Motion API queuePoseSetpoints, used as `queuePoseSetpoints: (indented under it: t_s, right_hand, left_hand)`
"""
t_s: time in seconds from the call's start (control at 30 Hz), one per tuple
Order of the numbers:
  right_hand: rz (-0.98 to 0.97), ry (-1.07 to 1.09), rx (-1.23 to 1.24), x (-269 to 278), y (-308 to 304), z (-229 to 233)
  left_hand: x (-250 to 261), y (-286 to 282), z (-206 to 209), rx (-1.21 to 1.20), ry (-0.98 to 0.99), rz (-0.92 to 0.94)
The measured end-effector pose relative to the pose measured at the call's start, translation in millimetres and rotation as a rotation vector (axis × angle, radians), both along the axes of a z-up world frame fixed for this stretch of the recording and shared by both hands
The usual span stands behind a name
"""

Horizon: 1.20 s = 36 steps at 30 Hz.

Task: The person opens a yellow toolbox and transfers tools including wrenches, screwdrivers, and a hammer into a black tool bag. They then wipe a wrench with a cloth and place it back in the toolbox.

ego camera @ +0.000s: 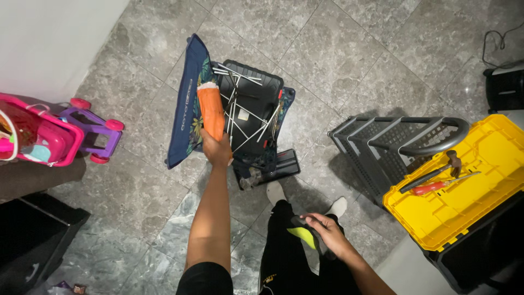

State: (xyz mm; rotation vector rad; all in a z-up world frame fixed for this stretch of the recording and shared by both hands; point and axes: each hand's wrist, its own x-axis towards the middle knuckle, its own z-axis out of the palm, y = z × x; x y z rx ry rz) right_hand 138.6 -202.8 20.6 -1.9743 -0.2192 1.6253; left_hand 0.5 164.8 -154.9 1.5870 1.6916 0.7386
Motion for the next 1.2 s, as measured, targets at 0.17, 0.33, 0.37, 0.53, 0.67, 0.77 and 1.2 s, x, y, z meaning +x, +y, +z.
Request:
queuePoseSetpoints:
  t_s: [0.17,0.33,0.37,0.53,0.67,0.77,1.2]
  right_hand:
    - [0.049,-0.018,-0.018,-0.7,-13.4,-7.7]
    - [0.093,-0.012,0.085,0.1,-46.3,-21.0]
    - [0.11,-0.032,0.108,0.3,-50.7,-21.2]
    - [0.032,-0.086,0.317,16.3,-59.5,2.6]
    - [-0.186,0.011,0.506,44.0,-56.4,46.1]
    - [-0.347,0.081,0.48,71.0,-65.7,79.3]
    - [-0.627,-0.204,0.648,146.1,-246.4,145.6]
  left_hand:
    - [-18.5,-6.8,0.1,-0.013,-0.03,-0.008]
    - [-27.5,-34.7,27.0,0.075,-0.224,-0.075]
    - [-28.7,-45.8,38.9,0.116,-0.254,-0.113]
    - [-15.6,-111.5,111.3,-0.119,-0.439,-0.246]
    - [14.6,-186.9,181.0,-0.252,-0.612,-0.426]
    - [42.5,-251.7,231.4,-0.568,-0.754,-0.497]
    - [172.2,-426.6,350.6,-0.965,-0.632,-1.465]
